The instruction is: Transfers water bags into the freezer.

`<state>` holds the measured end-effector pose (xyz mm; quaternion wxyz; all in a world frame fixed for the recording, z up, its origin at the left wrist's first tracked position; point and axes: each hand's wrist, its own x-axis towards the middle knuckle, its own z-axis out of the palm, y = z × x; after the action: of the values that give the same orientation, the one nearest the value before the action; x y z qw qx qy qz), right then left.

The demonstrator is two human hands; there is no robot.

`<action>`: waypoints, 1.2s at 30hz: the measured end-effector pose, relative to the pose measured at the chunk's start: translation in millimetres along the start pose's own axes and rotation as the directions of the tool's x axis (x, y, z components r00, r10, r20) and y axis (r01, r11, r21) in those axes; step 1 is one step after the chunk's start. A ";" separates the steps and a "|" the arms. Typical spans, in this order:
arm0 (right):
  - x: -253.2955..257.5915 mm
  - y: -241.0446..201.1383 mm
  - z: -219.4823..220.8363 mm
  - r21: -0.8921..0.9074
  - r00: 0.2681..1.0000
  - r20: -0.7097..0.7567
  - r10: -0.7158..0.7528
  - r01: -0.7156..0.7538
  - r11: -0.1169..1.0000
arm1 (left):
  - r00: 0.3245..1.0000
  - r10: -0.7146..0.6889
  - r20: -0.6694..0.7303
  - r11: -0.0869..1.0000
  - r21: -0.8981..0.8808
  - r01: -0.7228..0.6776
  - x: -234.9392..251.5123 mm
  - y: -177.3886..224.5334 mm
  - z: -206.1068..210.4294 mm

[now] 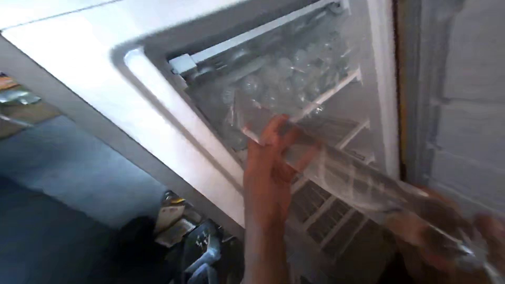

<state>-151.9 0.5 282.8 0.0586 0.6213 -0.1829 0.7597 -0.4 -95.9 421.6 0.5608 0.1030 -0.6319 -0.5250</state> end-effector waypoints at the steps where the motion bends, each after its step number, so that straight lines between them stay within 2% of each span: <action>1: 16.3 8.4 0.1 -0.044 1.000 0.004 -0.022 0.023 0.999 | 1.000 0.022 -0.007 1.000 0.016 -0.022 8.8 1.7 -1.9; 5: 62.8 40.4 9.6 -0.127 0.995 -0.006 -0.102 0.100 0.987 | 0.987 0.044 -0.152 0.983 0.185 -0.015 34.6 8.3 -7.4; 9: 93.4 60.7 32.4 -0.122 0.981 -0.070 -0.181 0.172 0.978 | 0.964 0.001 -0.265 0.951 0.298 0.081 46.9 12.4 -14.6; 13: 129.3 65.4 67.0 -0.236 0.957 -0.036 -0.289 0.273 0.933 | 0.944 0.003 -0.331 0.949 0.298 0.102 43.3 14.9 -18.0; 17: 160.8 72.0 123.1 -0.395 0.919 0.022 -0.394 0.370 0.841 | 0.933 0.102 -0.345 0.925 0.378 0.038 17.8 3.9 -29.4; 20: 175.9 87.5 163.7 -0.400 0.923 0.133 -0.361 0.383 0.833 | 0.967 0.090 -0.240 0.946 0.325 -0.008 -11.2 -8.5 -43.2; 22: 187.0 107.5 176.0 -0.462 0.921 0.215 -0.326 0.390 0.796 | 0.975 0.132 -0.181 0.899 0.436 -0.041 -32.6 -14.9 -54.2; 25: 196.9 124.2 172.2 -0.507 0.888 0.371 -0.272 0.439 0.742 | 0.970 0.184 -0.157 0.833 0.548 -0.069 -59.0 -25.5 -66.5; 28: 195.3 116.6 153.3 -0.484 0.823 0.564 -0.071 0.399 0.779 | 0.972 0.196 -0.127 0.790 0.608 -0.080 -76.1 -31.2 -71.2; 31: 203.1 114.7 153.6 -0.497 0.819 0.574 -0.027 0.373 0.784 | 0.974 0.205 -0.097 0.764 0.638 -0.097 -82.7 -36.6 -68.6; 36: 226.9 123.9 180.0 -0.580 0.764 0.644 0.037 0.456 0.675 | 0.981 0.189 -0.031 0.715 0.690 -0.116 -90.7 -44.5 -63.5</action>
<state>-75.3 -208.7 505.4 0.3229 0.7763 -0.3914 0.3741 62.8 -84.5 321.0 0.5553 0.2756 -0.7585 -0.2010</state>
